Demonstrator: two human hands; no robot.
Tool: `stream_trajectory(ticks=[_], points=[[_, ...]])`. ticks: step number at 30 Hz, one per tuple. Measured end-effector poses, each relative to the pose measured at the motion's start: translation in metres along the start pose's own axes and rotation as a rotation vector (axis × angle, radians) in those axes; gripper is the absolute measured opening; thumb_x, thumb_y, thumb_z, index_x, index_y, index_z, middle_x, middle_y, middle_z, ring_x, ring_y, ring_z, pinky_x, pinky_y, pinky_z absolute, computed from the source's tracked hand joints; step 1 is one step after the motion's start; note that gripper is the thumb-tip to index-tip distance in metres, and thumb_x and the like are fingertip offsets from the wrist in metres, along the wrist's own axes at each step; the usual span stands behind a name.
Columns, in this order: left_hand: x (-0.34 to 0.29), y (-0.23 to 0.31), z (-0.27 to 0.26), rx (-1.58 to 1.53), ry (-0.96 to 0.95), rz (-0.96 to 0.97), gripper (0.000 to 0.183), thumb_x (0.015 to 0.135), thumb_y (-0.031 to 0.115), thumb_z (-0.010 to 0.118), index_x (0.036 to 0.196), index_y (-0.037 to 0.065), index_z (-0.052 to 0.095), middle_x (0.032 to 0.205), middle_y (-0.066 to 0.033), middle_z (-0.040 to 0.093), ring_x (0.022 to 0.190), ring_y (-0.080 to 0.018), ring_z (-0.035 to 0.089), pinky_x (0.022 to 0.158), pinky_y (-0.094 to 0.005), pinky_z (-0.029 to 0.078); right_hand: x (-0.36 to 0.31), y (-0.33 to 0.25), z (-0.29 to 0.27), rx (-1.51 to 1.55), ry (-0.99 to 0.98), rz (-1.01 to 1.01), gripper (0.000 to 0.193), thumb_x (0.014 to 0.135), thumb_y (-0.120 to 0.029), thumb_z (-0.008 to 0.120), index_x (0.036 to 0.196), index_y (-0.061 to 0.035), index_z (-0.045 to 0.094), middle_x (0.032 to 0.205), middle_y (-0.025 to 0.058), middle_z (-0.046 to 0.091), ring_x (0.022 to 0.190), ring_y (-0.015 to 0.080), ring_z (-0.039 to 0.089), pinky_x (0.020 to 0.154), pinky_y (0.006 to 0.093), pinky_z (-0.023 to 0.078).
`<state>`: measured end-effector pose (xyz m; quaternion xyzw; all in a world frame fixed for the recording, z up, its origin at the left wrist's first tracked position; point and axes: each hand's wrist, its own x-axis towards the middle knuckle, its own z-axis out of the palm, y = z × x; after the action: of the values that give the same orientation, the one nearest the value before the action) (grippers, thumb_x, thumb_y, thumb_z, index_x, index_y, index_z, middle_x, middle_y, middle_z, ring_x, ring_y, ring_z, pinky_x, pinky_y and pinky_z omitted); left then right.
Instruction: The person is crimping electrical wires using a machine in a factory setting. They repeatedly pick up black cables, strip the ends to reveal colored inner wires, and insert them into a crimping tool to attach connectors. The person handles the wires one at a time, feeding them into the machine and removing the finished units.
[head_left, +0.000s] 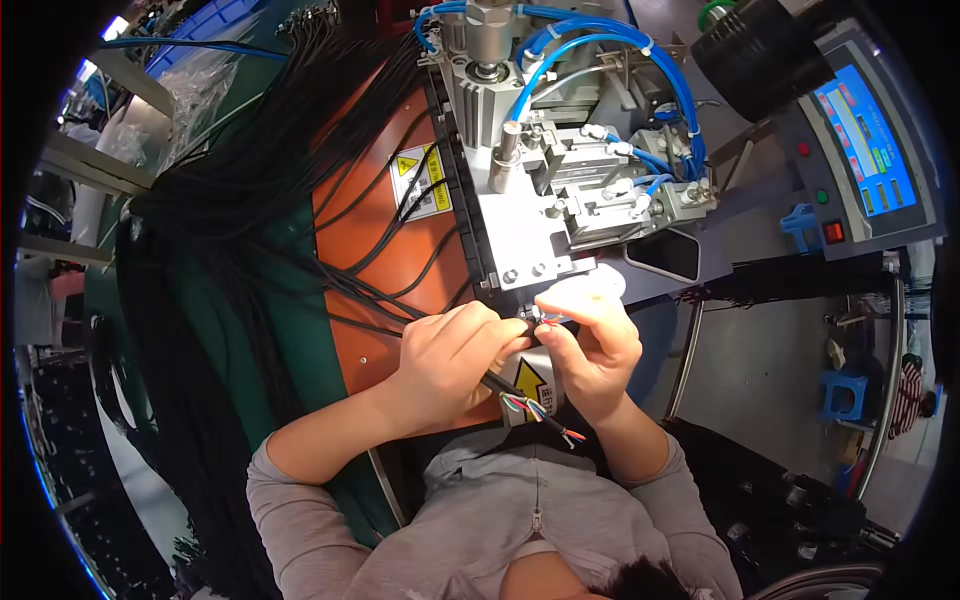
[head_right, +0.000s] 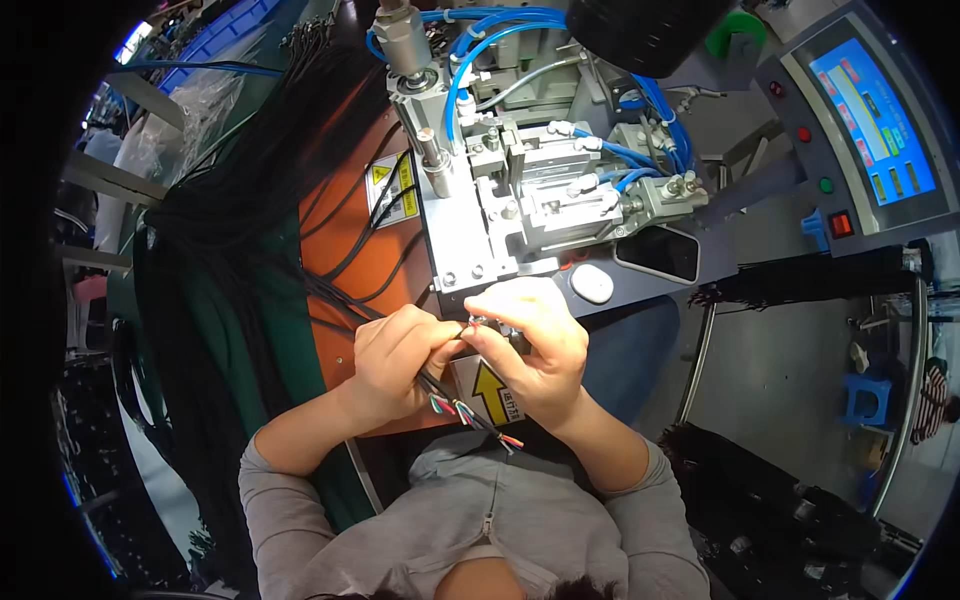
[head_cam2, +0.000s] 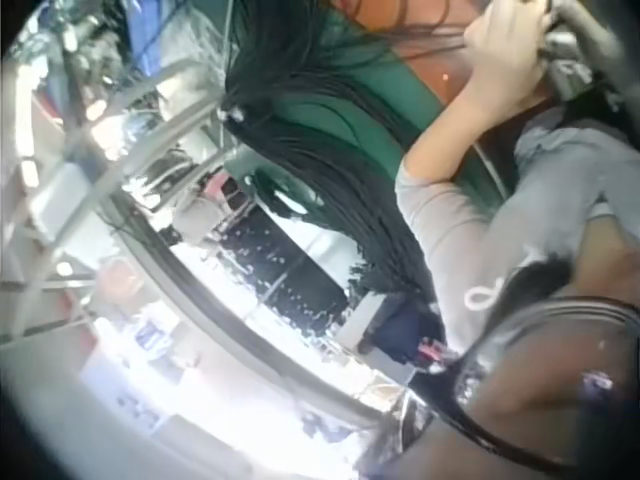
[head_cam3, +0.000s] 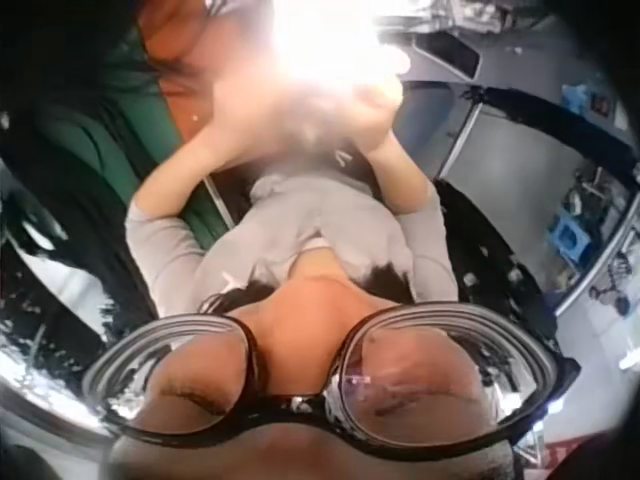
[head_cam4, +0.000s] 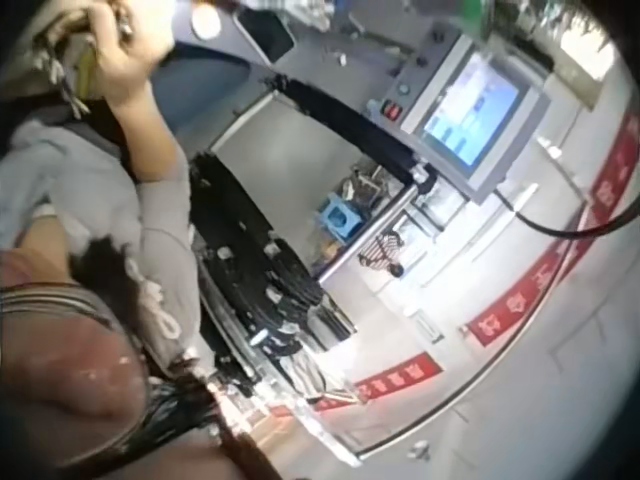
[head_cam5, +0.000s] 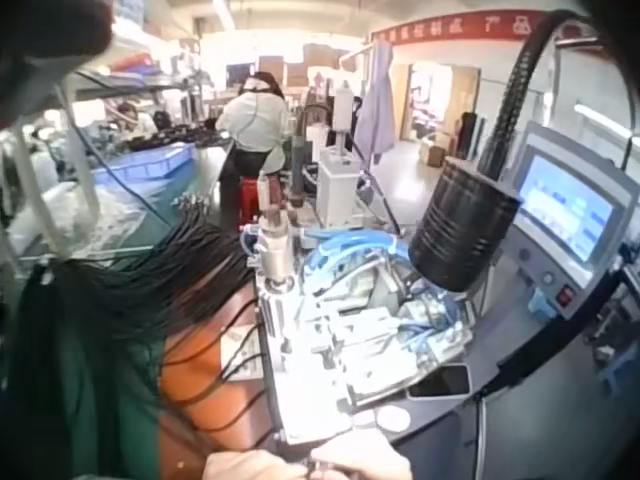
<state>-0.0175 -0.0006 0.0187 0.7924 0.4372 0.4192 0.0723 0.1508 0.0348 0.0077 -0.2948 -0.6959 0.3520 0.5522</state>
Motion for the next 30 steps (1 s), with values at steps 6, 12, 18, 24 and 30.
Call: stream_trajectory(ticks=[6,12,18,24,30], points=[[-0.001,-0.004,0.003,-0.07,0.044,0.003,0.011,0.074,0.005,0.071,0.081,0.004,0.062,0.07,-0.005,0.057,0.057,-0.0189,0.057,0.048,-0.0294,0.045,0.003,0.002,-0.001,0.319,-0.149,0.267,0.013,0.082,0.0,0.062,0.093,0.0035,0.067,0.089,0.0122,0.064,0.085,0.0193,0.059,0.076,0.0286,0.047],[-0.006,-0.004,0.002,-0.102,0.007,-0.084,0.03,0.059,0.008,0.069,0.087,0.009,0.06,0.075,-0.0014,0.049,0.065,-0.0188,0.055,0.049,-0.0317,0.043,-0.001,0.0,-0.001,0.408,-0.078,0.522,0.011,0.082,0.0,0.056,0.085,0.0047,0.065,0.082,0.0071,0.056,0.076,0.0131,0.05,0.068,0.024,0.038],[-0.012,-0.005,0.019,-0.053,0.109,-0.046,0.016,0.074,0.012,0.065,0.076,0.009,0.05,0.076,-0.0036,0.043,0.061,-0.0174,0.054,0.044,-0.0322,0.043,-0.017,0.018,-0.016,0.429,-0.158,0.449,0.015,0.081,-0.007,0.068,0.088,0.0019,0.058,0.084,0.0062,0.051,0.076,0.0137,0.05,0.07,0.0235,0.04],[-0.018,-0.002,0.025,-0.101,0.107,-0.113,0.016,0.074,0.011,0.065,0.08,0.006,0.051,0.08,-0.0065,0.046,0.064,-0.023,0.056,0.051,-0.0348,0.047,-0.015,0.012,-0.009,-0.139,-0.159,-0.127,0.016,0.077,0.01,0.065,0.09,0.0026,0.058,0.087,0.0095,0.053,0.079,0.0188,0.049,0.068,0.0281,0.042],[-0.012,-0.002,0.027,-0.042,0.079,-0.142,0.016,0.076,0.014,0.063,0.084,0.005,0.052,0.081,-0.0066,0.047,0.067,-0.0225,0.057,0.051,-0.0338,0.047,-0.014,0.026,-0.011,-0.499,-0.055,-0.497,0.018,0.077,0.008,0.068,0.094,0.0041,0.063,0.083,0.0119,0.056,0.077,0.0226,0.053,0.066,0.0314,0.044]])
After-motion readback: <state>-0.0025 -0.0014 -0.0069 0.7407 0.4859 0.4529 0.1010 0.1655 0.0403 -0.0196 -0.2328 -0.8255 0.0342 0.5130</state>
